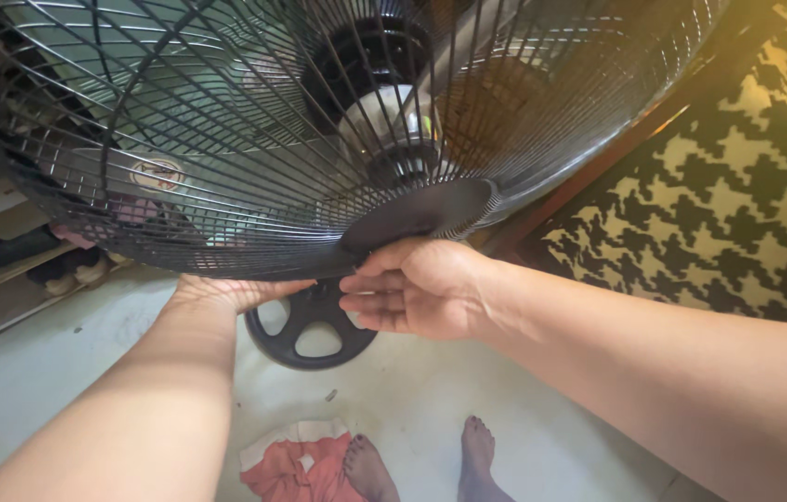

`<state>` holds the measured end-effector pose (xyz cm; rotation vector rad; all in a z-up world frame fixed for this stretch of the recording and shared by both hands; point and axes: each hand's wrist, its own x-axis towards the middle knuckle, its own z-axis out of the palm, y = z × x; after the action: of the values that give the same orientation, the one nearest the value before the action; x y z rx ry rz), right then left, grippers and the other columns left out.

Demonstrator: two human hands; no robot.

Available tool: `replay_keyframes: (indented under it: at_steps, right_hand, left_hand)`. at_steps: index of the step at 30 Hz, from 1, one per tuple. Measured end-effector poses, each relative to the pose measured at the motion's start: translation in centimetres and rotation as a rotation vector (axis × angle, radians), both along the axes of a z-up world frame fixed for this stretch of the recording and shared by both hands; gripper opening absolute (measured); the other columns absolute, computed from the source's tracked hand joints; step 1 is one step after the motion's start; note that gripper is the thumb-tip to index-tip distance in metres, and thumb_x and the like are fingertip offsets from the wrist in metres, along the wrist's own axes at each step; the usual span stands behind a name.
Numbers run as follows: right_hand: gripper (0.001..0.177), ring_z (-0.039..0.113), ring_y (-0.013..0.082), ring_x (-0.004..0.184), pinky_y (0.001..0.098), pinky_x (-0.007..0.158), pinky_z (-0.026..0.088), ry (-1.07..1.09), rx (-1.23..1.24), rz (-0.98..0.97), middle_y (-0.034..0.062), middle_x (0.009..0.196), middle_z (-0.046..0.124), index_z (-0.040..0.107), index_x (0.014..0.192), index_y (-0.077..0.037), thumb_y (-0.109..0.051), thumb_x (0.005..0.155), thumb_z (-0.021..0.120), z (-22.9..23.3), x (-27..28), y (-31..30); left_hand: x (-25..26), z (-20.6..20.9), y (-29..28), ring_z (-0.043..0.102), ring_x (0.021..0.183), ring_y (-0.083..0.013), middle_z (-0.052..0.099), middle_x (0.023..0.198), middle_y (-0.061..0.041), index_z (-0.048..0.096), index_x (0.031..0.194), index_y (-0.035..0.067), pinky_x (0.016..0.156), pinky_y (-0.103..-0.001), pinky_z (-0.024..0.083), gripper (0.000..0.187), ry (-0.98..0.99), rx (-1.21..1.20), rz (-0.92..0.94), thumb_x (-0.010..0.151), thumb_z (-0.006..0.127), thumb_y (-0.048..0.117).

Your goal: The person disassembles a standing electric fan by removing the front grille, fan blades, and a central hub nut. They use a wrench to loosen the nut and then remove the components by hand. The video ends with the fan partially disassembled.

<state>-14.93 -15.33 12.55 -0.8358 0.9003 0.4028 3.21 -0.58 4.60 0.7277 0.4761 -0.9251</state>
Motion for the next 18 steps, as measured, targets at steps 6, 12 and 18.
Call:
replay_keyframes:
  at_steps: [6,12,18]
  right_hand:
    - [0.031,0.066,0.0312,0.120,0.0462,0.101,0.053,0.006,-0.029,-0.029,0.0169,0.129,0.067,0.058,0.123,0.001,-0.009,0.093,0.054,-0.3,0.3,-0.4]
    - [0.034,0.065,0.0384,0.119,0.0510,0.101,0.054,0.071,-0.130,-0.198,0.0245,0.133,0.058,0.048,0.130,0.006,-0.006,0.099,0.042,-0.6,-1.8,-2.9]
    - [0.025,0.063,0.0323,0.090,0.0477,0.082,0.057,0.095,-0.356,-0.502,0.0165,0.104,0.054,0.048,0.119,0.002,-0.013,0.102,0.038,0.3,-4.0,-5.9]
  left_hand:
    - [-1.1,1.8,0.3,0.055,0.132,-0.0417,0.064,0.138,-0.015,0.063,0.130,0.013,0.108,-0.072,0.034,0.064,-0.007,-0.059,0.068,0.088,0.048,0.058]
    - [-3.9,4.0,0.8,0.053,0.135,-0.0439,0.063,0.141,-0.016,0.063,0.132,0.013,0.110,-0.074,0.031,0.067,0.016,-0.117,0.140,0.087,0.047,0.060]
    - [-5.8,5.9,3.0,0.049,0.142,-0.0457,0.061,0.146,-0.018,0.062,0.137,0.012,0.114,-0.076,0.028,0.072,-0.026,-0.104,0.233,0.086,0.048,0.062]
